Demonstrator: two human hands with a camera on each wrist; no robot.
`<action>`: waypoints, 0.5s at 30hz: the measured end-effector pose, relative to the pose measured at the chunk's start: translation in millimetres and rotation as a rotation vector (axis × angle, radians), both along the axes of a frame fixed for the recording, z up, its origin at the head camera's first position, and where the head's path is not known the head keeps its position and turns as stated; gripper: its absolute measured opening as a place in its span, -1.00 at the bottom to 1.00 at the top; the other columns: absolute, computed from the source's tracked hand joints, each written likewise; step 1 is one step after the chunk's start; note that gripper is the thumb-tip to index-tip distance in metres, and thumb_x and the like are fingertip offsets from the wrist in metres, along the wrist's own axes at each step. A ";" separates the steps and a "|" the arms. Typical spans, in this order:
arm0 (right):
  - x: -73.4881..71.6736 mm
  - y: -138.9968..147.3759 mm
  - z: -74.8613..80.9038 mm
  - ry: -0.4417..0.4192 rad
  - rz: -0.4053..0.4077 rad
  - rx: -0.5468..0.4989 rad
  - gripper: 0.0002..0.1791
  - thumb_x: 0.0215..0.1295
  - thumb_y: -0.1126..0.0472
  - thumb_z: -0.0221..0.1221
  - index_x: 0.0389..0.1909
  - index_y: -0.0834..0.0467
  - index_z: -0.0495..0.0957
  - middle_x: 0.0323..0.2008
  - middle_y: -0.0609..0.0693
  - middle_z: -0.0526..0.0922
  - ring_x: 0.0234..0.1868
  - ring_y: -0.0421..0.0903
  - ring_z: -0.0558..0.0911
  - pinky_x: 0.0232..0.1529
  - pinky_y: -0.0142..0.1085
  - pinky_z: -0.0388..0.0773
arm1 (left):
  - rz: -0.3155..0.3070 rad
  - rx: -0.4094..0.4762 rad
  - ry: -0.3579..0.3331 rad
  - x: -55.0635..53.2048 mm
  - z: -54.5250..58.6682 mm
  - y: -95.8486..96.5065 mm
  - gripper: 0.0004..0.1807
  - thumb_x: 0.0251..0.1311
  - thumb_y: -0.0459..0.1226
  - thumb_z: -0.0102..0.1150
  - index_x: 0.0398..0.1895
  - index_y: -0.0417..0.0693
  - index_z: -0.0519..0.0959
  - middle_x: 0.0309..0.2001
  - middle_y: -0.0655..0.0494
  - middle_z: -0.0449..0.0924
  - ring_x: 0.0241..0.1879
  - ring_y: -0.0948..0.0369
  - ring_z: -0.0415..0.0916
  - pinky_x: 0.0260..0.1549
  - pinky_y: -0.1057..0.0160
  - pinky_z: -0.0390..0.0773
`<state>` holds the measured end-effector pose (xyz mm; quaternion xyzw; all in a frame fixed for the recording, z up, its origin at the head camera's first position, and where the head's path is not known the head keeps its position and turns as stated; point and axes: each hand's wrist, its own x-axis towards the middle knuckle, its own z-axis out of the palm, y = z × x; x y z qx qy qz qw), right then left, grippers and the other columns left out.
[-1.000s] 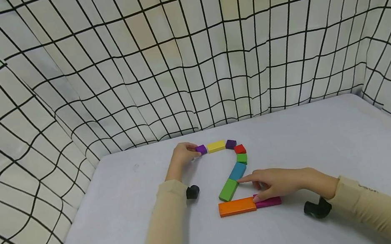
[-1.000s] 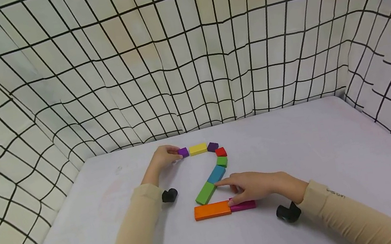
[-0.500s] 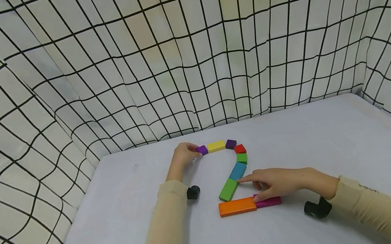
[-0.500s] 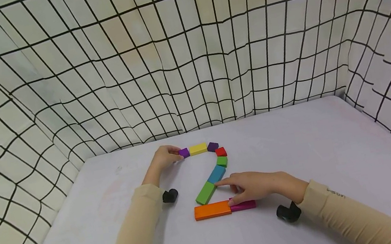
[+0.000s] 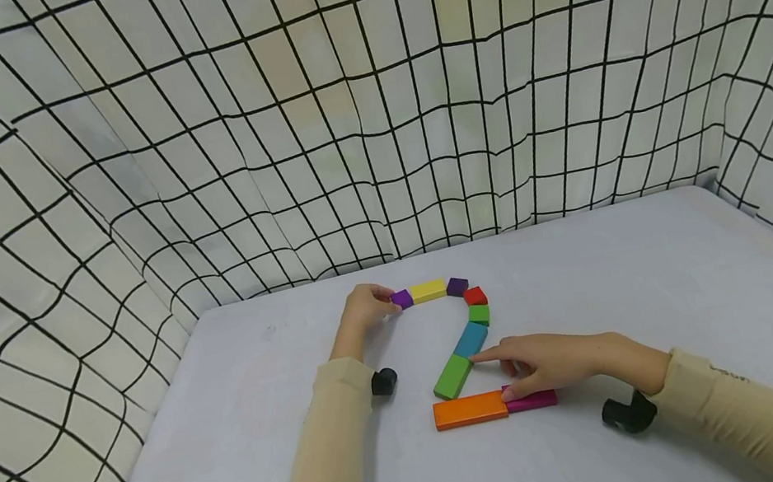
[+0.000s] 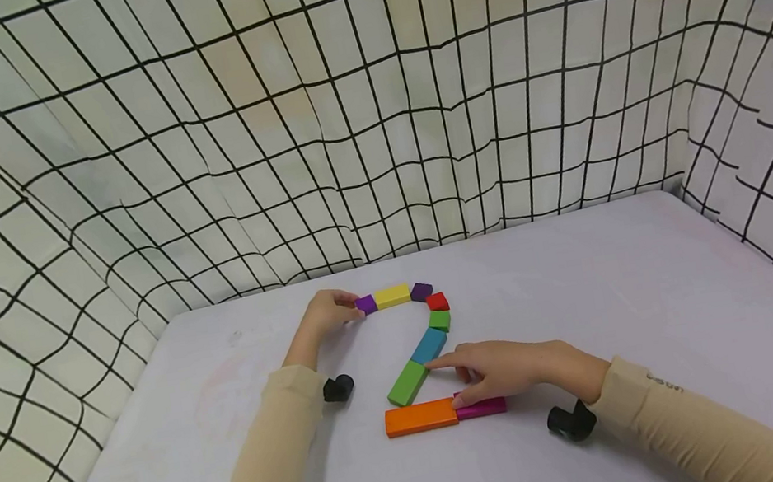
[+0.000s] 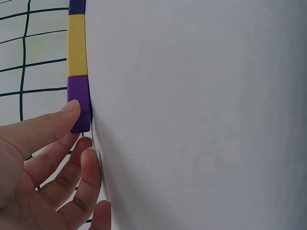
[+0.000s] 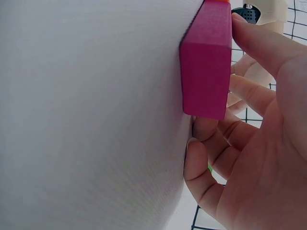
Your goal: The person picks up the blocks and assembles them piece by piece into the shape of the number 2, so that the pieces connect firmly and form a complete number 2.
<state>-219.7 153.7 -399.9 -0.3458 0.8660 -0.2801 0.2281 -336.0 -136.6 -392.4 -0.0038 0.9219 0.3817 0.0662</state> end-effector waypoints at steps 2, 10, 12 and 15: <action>0.4 -0.1 0.5 -0.001 -0.001 0.001 -0.30 0.39 -0.03 0.31 0.50 -0.01 0.37 -0.24 -0.15 0.45 -0.23 -0.18 0.45 -0.29 -0.36 0.41 | 0.001 0.005 -0.003 -0.1 -0.4 -0.1 -0.61 0.20 -0.39 0.40 0.11 -0.26 0.66 0.02 -0.14 0.66 -0.02 0.00 0.54 0.06 0.05 0.53; 0.9 0.0 0.2 -0.008 -0.004 -0.005 -0.30 0.39 -0.03 0.31 0.50 -0.02 0.37 -0.23 -0.15 0.45 -0.22 -0.18 0.45 -0.29 -0.35 0.40 | 0.007 0.008 -0.005 -1.4 -2.1 0.0 -0.60 0.19 -0.40 0.39 0.12 -0.26 0.66 0.05 -0.16 0.66 0.01 -0.02 0.56 0.07 0.04 0.53; 0.8 0.1 -0.1 -0.007 -0.005 -0.005 -0.31 0.39 -0.03 0.31 0.50 -0.03 0.37 -0.23 -0.15 0.45 -0.22 -0.17 0.45 -0.29 -0.35 0.40 | 0.011 0.006 -0.010 -2.3 -2.5 0.2 -0.60 0.19 -0.40 0.39 0.12 -0.26 0.66 0.05 -0.16 0.66 0.01 -0.02 0.56 0.08 0.04 0.53; 0.9 0.2 -0.2 -0.007 -0.007 -0.004 -0.31 0.39 -0.04 0.30 0.50 -0.03 0.37 -0.23 -0.15 0.45 -0.22 -0.17 0.45 -0.29 -0.34 0.41 | 0.014 0.001 -0.011 -2.9 -2.4 0.6 -0.60 0.20 -0.40 0.39 0.13 -0.24 0.66 0.05 -0.15 0.65 0.02 -0.02 0.56 0.10 0.03 0.52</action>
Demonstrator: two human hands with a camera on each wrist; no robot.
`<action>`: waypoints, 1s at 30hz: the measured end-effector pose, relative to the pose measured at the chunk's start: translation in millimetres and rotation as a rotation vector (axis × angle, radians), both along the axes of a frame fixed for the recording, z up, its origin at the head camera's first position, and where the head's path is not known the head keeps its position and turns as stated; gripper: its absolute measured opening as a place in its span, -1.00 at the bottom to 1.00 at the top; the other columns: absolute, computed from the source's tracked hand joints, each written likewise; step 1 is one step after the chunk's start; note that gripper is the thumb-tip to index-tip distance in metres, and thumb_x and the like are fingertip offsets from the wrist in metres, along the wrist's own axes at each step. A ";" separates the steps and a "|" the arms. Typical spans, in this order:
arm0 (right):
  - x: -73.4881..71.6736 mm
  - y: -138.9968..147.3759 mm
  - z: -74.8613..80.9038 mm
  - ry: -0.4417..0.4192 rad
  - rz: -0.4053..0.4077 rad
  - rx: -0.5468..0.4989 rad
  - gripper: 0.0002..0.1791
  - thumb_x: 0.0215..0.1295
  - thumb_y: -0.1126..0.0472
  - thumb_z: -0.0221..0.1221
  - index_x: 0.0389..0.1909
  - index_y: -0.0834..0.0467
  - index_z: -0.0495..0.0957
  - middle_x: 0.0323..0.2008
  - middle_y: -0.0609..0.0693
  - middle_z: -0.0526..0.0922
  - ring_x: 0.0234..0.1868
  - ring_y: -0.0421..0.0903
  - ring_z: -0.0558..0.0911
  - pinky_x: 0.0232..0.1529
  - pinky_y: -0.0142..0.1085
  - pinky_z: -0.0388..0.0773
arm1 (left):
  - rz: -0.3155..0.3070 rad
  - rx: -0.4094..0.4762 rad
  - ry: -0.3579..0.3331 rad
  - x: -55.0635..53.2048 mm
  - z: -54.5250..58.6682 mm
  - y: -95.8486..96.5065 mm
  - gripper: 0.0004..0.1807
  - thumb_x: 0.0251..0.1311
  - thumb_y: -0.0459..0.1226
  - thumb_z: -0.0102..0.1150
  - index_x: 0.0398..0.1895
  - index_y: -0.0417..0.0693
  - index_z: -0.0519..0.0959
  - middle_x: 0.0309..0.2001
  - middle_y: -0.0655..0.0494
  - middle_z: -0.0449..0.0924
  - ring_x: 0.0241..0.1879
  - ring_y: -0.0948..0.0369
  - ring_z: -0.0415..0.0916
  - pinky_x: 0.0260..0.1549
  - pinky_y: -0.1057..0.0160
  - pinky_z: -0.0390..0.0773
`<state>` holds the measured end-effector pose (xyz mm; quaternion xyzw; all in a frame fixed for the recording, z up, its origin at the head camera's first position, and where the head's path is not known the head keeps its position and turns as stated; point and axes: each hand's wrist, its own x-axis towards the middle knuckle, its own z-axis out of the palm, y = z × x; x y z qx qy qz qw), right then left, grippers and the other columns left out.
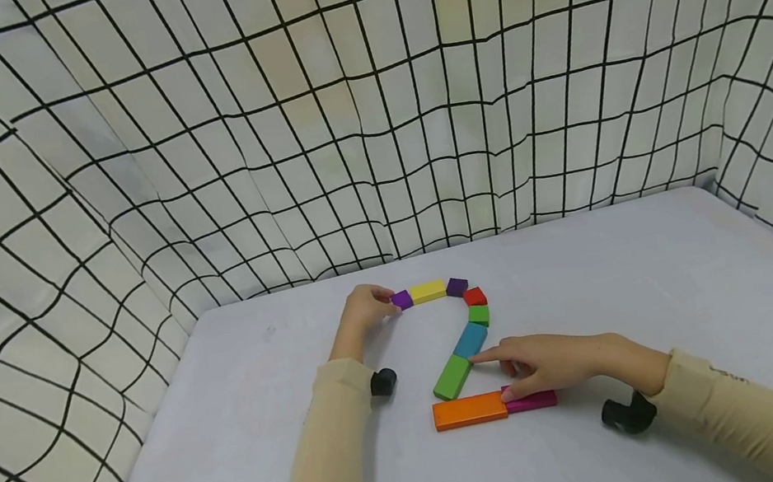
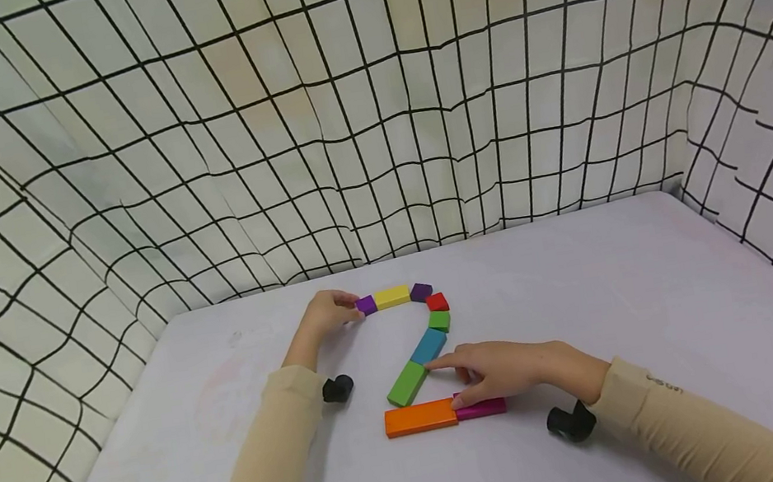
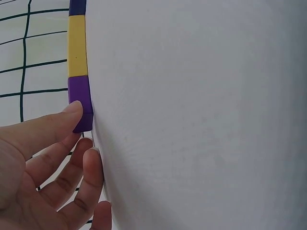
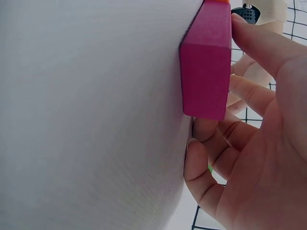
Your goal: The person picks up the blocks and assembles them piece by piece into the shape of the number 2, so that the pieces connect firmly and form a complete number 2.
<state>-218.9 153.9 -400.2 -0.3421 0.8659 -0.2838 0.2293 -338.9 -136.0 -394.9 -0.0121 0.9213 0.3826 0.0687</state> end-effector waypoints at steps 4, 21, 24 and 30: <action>-0.5 -0.5 0.0 -0.003 -0.002 0.001 -0.30 0.39 -0.03 0.31 0.50 -0.03 0.37 -0.23 -0.15 0.45 -0.22 -0.17 0.45 -0.29 -0.35 0.40 | -0.006 -0.004 0.005 0.7 0.8 -0.2 -0.60 0.21 -0.40 0.38 0.14 -0.24 0.65 0.06 -0.15 0.65 0.04 -0.03 0.56 0.11 0.02 0.52; -5.3 0.8 0.2 0.019 0.024 0.020 -0.32 0.45 -0.10 0.23 0.52 -0.03 0.34 -0.24 -0.17 0.46 -0.20 -0.19 0.47 -0.23 -0.32 0.45 | -0.036 -0.002 0.002 8.0 13.1 -21.2 -0.45 0.31 -0.30 0.33 0.35 -0.24 0.49 0.18 -0.20 0.58 0.10 -0.06 0.56 0.15 0.00 0.51; -6.4 3.9 2.5 0.028 0.003 -0.004 -0.31 0.46 -0.08 0.23 0.54 -0.02 0.31 -0.21 -0.17 0.49 -0.16 -0.17 0.49 -0.20 -0.32 0.49 | -0.098 -0.021 0.045 12.6 19.1 -30.8 -0.43 0.37 -0.24 0.27 0.40 -0.22 0.44 0.25 -0.19 0.55 0.25 -0.11 0.47 0.24 -0.08 0.42; -9.9 15.9 8.9 0.212 -0.090 -0.098 -0.28 0.46 0.02 0.24 0.55 0.09 0.26 0.03 -0.01 0.57 0.04 -0.01 0.54 0.01 -0.11 0.60 | -0.174 -0.038 0.148 27.4 26.6 -57.2 -0.40 0.49 -0.12 0.13 0.51 -0.12 0.34 0.44 -0.17 0.37 0.38 -0.16 0.35 0.28 -0.18 0.37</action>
